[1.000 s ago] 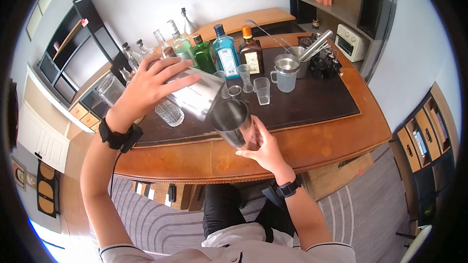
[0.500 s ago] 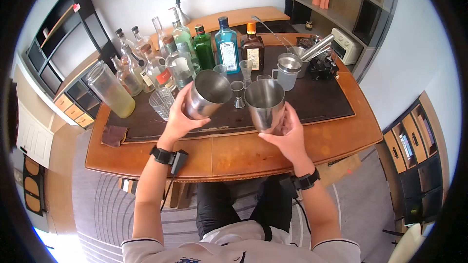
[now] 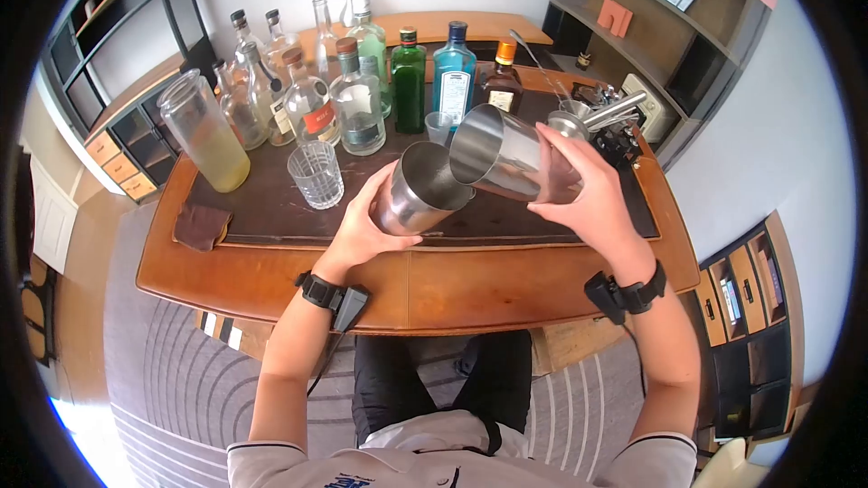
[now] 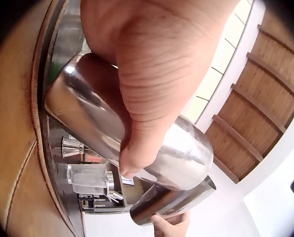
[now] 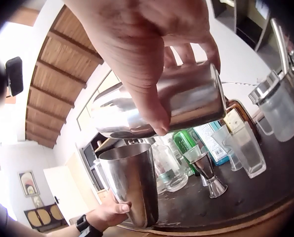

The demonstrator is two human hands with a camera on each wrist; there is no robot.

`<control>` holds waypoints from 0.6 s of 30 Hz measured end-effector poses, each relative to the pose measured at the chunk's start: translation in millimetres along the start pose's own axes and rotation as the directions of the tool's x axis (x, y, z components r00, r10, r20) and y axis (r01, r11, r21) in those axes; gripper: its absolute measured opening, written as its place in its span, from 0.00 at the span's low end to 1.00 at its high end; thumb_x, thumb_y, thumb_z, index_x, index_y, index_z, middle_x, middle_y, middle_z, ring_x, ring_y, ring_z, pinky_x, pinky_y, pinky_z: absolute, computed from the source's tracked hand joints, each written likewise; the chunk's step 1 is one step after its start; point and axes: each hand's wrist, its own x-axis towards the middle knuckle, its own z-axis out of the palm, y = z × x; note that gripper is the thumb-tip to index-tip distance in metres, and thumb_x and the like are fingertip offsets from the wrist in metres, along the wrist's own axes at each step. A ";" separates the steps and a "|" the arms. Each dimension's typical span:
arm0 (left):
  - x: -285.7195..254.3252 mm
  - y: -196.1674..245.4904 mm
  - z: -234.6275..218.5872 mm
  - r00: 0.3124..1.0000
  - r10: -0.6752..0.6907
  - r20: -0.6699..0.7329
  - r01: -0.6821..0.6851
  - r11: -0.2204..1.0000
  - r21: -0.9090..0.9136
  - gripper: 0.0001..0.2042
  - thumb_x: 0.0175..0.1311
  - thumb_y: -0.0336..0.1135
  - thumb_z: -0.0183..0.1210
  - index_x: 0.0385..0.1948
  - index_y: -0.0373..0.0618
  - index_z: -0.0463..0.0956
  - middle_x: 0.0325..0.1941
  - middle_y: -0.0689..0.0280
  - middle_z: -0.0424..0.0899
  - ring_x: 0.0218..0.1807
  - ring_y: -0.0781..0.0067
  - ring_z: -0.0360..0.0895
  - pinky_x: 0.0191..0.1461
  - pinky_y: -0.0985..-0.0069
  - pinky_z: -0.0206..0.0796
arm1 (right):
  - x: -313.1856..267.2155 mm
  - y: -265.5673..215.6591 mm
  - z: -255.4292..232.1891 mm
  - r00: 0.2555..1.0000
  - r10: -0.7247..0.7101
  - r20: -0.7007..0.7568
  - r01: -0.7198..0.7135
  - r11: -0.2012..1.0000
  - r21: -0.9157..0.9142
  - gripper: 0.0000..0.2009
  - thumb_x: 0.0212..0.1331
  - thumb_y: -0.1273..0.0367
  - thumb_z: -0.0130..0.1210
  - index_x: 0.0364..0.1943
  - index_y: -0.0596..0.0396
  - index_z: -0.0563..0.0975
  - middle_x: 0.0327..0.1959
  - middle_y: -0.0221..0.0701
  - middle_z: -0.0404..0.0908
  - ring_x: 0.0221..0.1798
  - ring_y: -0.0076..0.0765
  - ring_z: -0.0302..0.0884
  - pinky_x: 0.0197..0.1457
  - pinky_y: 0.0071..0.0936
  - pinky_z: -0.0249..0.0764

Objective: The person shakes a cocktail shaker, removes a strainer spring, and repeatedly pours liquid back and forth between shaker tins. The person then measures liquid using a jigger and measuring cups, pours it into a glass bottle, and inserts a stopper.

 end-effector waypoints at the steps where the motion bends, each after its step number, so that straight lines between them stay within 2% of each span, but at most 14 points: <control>1: -0.5 -2.9 -0.3 1.000 0.018 -0.011 -0.018 1.000 -0.016 0.52 0.37 0.28 0.80 0.72 0.43 0.61 0.70 0.57 0.72 0.71 0.64 0.69 0.75 0.67 0.59 | 7.0 -3.6 -2.7 0.999 -0.022 0.027 0.022 1.000 -0.013 0.44 0.35 0.80 0.73 0.68 0.48 0.73 0.58 0.36 0.79 0.58 0.39 0.77 0.64 0.31 0.72; 3: -1.9 0.0 -2.6 1.000 0.004 -0.019 -0.004 1.000 -0.012 0.52 0.37 0.28 0.80 0.72 0.43 0.61 0.70 0.57 0.72 0.71 0.64 0.69 0.75 0.66 0.59 | 19.5 -11.6 -6.8 0.997 -0.048 0.064 0.050 0.998 -0.026 0.44 0.36 0.81 0.73 0.68 0.46 0.73 0.57 0.35 0.79 0.58 0.41 0.77 0.64 0.32 0.73; 5: -3.0 1.8 -4.8 1.000 -0.002 -0.019 0.002 1.000 0.001 0.52 0.38 0.29 0.80 0.72 0.44 0.61 0.70 0.57 0.72 0.70 0.64 0.69 0.75 0.66 0.59 | 30.4 -20.6 -10.0 0.989 -0.096 0.114 0.115 0.977 -0.177 0.44 0.36 0.82 0.71 0.67 0.41 0.74 0.55 0.34 0.78 0.56 0.45 0.77 0.62 0.35 0.74; 6: -3.6 1.8 -5.1 1.000 -0.004 -0.028 0.004 1.000 -0.002 0.52 0.38 0.29 0.80 0.72 0.44 0.61 0.70 0.57 0.72 0.70 0.64 0.69 0.75 0.66 0.59 | 35.9 -20.6 -10.6 0.987 -0.100 0.123 0.121 0.976 -0.178 0.44 0.36 0.82 0.71 0.67 0.41 0.74 0.55 0.34 0.78 0.56 0.45 0.77 0.62 0.35 0.74; 8: -4.2 2.2 -6.0 0.999 0.011 -0.031 -0.011 1.000 -0.007 0.52 0.38 0.28 0.80 0.72 0.44 0.61 0.70 0.57 0.72 0.70 0.64 0.69 0.75 0.66 0.59 | 46.0 -19.6 -12.6 0.962 -0.215 0.167 0.261 0.903 -0.342 0.44 0.36 0.82 0.71 0.66 0.36 0.75 0.54 0.34 0.78 0.55 0.47 0.76 0.61 0.37 0.75; 10: -5.6 3.9 -6.8 0.999 0.003 -0.041 -0.003 1.000 -0.008 0.52 0.38 0.28 0.80 0.72 0.44 0.61 0.69 0.57 0.72 0.70 0.64 0.69 0.75 0.66 0.59 | 54.6 -26.9 -14.3 0.953 -0.240 0.183 0.295 0.870 -0.395 0.43 0.36 0.82 0.69 0.65 0.35 0.76 0.54 0.33 0.78 0.55 0.46 0.77 0.61 0.38 0.74; 12: -6.7 3.6 -7.8 0.999 -0.005 -0.050 0.004 1.000 -0.010 0.51 0.38 0.28 0.80 0.72 0.44 0.61 0.69 0.57 0.72 0.70 0.64 0.69 0.75 0.66 0.58 | 64.0 -26.4 -15.6 0.911 -0.355 0.211 0.412 0.748 -0.520 0.43 0.36 0.82 0.69 0.64 0.33 0.76 0.54 0.33 0.78 0.55 0.45 0.77 0.60 0.39 0.74; 15: -6.7 3.9 -9.5 0.999 -0.007 -0.050 0.006 1.000 -0.016 0.51 0.38 0.28 0.80 0.72 0.45 0.61 0.69 0.58 0.73 0.70 0.64 0.69 0.74 0.67 0.58 | 77.1 -36.7 -18.9 0.878 -0.414 0.239 0.473 0.679 -0.562 0.42 0.36 0.83 0.68 0.63 0.32 0.77 0.54 0.32 0.78 0.56 0.45 0.77 0.60 0.40 0.73; 17: -6.5 6.7 -11.7 0.998 -0.053 -0.018 0.052 0.997 -0.057 0.52 0.38 0.29 0.80 0.72 0.39 0.59 0.72 0.59 0.68 0.73 0.66 0.65 0.77 0.68 0.54 | 84.0 -46.6 -22.0 0.847 -0.459 0.268 0.518 0.603 -0.606 0.42 0.34 0.83 0.68 0.62 0.33 0.78 0.54 0.32 0.78 0.56 0.45 0.76 0.62 0.40 0.72; 18: -6.6 5.6 -12.3 0.998 -0.055 -0.023 0.054 0.997 -0.059 0.52 0.38 0.29 0.80 0.72 0.39 0.59 0.72 0.59 0.68 0.73 0.66 0.65 0.77 0.68 0.54 | 88.3 -51.9 -23.5 0.845 -0.461 0.272 0.523 0.602 -0.603 0.42 0.34 0.83 0.68 0.62 0.33 0.78 0.54 0.32 0.78 0.56 0.45 0.76 0.62 0.40 0.72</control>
